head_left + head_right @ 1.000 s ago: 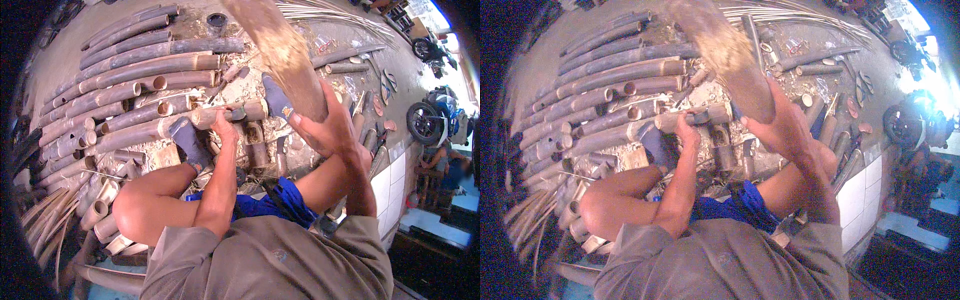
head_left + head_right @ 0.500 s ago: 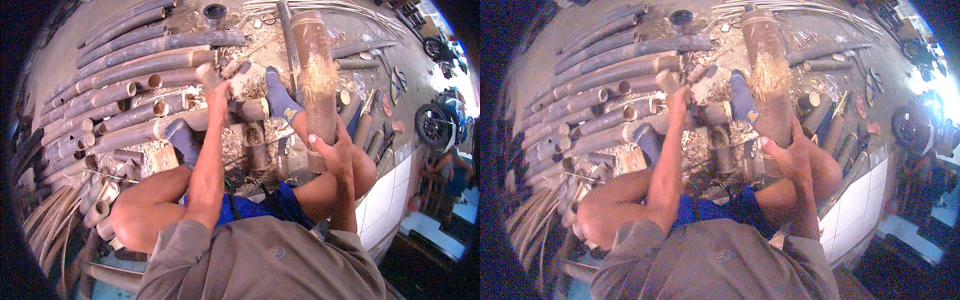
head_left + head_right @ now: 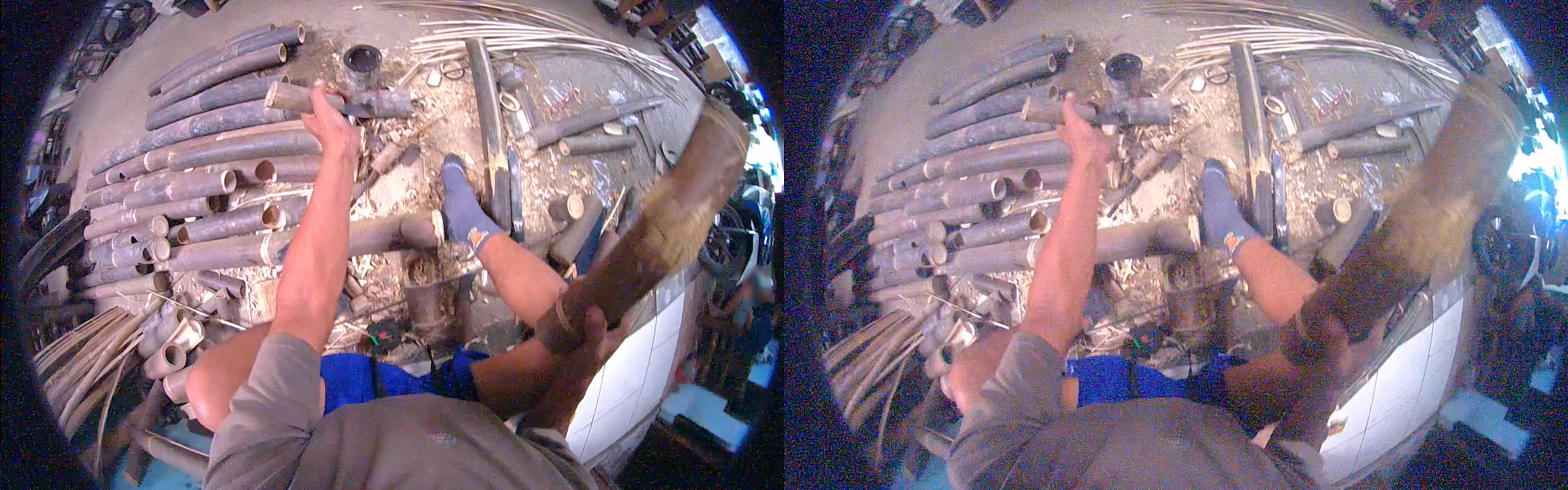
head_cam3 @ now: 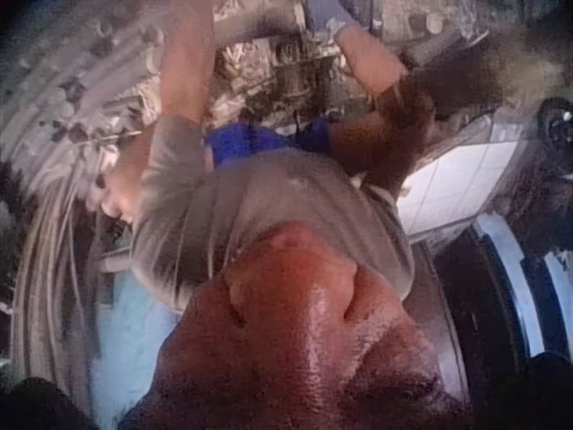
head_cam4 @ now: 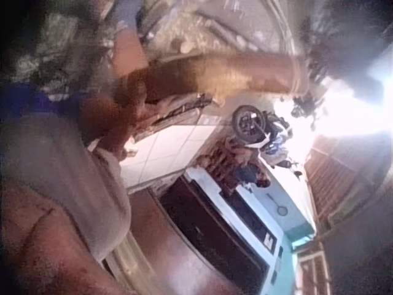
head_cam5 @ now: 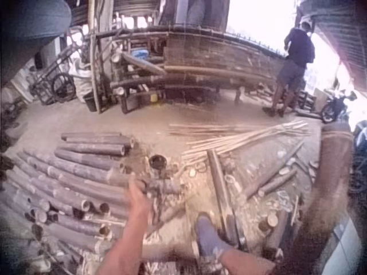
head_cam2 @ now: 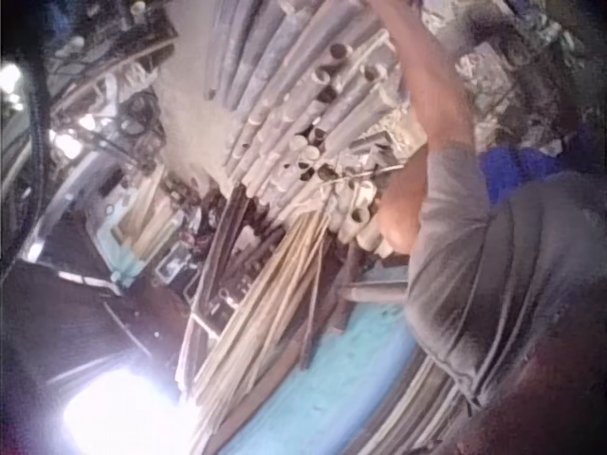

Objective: The person sits on the floor and uses a wooden mallet to repeatedly strike the end of a bamboo segment held between their legs. They rotate the segment and continue striking to shape the end, then use a knife to scrape the interior surface.

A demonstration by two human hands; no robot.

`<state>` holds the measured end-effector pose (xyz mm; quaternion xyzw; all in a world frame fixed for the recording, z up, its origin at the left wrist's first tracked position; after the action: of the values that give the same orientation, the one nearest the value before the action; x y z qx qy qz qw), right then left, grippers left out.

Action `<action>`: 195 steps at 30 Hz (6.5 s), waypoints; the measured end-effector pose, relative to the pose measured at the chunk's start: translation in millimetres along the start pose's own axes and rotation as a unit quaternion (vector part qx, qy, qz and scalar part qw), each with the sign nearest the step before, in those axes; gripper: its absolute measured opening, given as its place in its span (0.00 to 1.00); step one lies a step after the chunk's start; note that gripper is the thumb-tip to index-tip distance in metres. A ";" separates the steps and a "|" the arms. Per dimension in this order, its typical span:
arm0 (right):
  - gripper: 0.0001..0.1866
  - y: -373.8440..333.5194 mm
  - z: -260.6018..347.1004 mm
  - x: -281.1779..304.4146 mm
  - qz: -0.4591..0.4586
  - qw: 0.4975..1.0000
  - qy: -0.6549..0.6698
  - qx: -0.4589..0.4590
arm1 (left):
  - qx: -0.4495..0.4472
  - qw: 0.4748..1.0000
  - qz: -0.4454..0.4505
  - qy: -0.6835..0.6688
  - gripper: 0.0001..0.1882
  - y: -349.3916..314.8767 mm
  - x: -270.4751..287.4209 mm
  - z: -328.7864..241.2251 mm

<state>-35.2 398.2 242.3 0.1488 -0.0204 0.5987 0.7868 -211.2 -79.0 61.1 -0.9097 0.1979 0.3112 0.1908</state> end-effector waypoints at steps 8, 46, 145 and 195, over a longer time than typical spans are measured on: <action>0.41 -12.0 -17.4 -33.2 -0.053 0.979 0.164 -0.112 | -0.070 0.993 -0.013 0.097 0.27 129.2 -77.1 33.5; 0.35 -77.7 -44.9 7.3 0.154 0.975 -0.095 -0.126 | -0.160 0.696 0.505 0.484 0.26 -289.8 38.6 102.8; 0.34 -99.0 -81.1 -30.8 0.202 0.957 -0.132 -0.160 | -0.165 0.653 0.497 0.546 0.18 -263.2 61.7 113.3; 0.48 -122.5 -43.2 -43.8 0.230 0.967 0.012 -0.104 | -0.061 0.542 0.313 0.778 0.30 -151.7 109.3 -6.2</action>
<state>62.2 339.1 166.2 0.0496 -0.1068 0.7601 0.6391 -56.0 20.4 29.5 -0.6844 0.5213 -0.4675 -0.2032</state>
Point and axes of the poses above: each hand's wrist, its own y-axis towards the middle knuckle, its own x-axis out of the back of the hand, z = x × y, the point moved 5 cm from there along y, towards the middle knuckle, and after that the axes turned 5 degrees about x, right-handed, at the moved point
